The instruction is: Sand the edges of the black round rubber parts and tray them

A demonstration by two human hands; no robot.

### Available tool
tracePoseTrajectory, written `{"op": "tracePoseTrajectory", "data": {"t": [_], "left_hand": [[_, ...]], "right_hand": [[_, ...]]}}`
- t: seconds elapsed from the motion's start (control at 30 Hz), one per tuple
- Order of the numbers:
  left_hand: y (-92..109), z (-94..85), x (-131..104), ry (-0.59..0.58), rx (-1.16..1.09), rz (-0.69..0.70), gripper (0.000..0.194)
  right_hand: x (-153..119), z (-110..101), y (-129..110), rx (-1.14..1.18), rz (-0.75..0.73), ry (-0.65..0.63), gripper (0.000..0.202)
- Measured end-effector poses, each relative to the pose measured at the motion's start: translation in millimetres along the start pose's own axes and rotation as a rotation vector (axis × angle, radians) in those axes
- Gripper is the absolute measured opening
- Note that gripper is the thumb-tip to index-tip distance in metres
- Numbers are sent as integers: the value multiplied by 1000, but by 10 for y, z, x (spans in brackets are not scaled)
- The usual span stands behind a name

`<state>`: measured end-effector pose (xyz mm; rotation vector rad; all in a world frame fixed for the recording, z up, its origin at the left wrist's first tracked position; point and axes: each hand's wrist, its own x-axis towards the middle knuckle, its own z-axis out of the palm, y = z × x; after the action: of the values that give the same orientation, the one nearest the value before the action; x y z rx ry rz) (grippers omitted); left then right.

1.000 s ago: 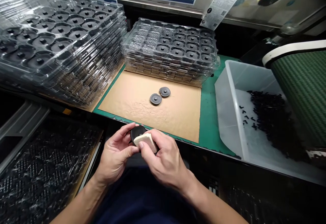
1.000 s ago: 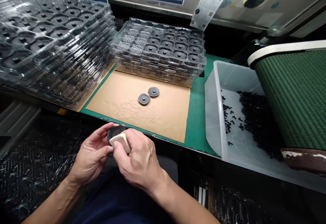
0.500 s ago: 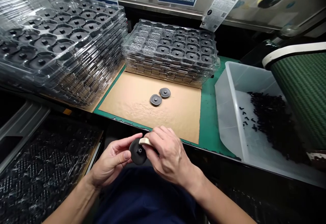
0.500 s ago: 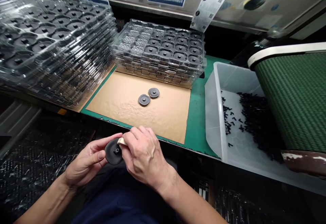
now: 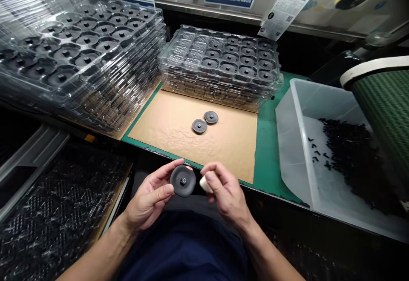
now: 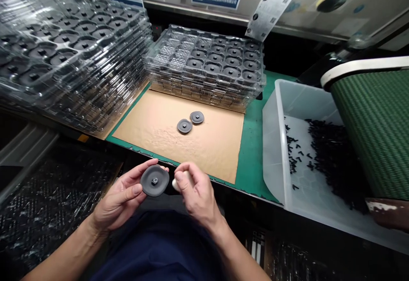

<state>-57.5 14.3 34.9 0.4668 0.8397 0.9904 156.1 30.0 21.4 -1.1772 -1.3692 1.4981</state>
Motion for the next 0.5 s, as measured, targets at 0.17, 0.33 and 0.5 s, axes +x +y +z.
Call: {"op": "tracePoseTrajectory", "data": {"t": [0.17, 0.33, 0.5], "left_hand": [[-40, 121, 110, 129, 244, 98, 33], [-124, 181, 229, 215, 265, 70, 32], [-156, 158, 178, 56, 130, 44, 62]], "right_hand": [[-82, 237, 87, -38, -1, -119, 50], [-84, 344, 86, 18, -2, -9, 50], [-62, 296, 114, 116, 85, 50, 52]]}}
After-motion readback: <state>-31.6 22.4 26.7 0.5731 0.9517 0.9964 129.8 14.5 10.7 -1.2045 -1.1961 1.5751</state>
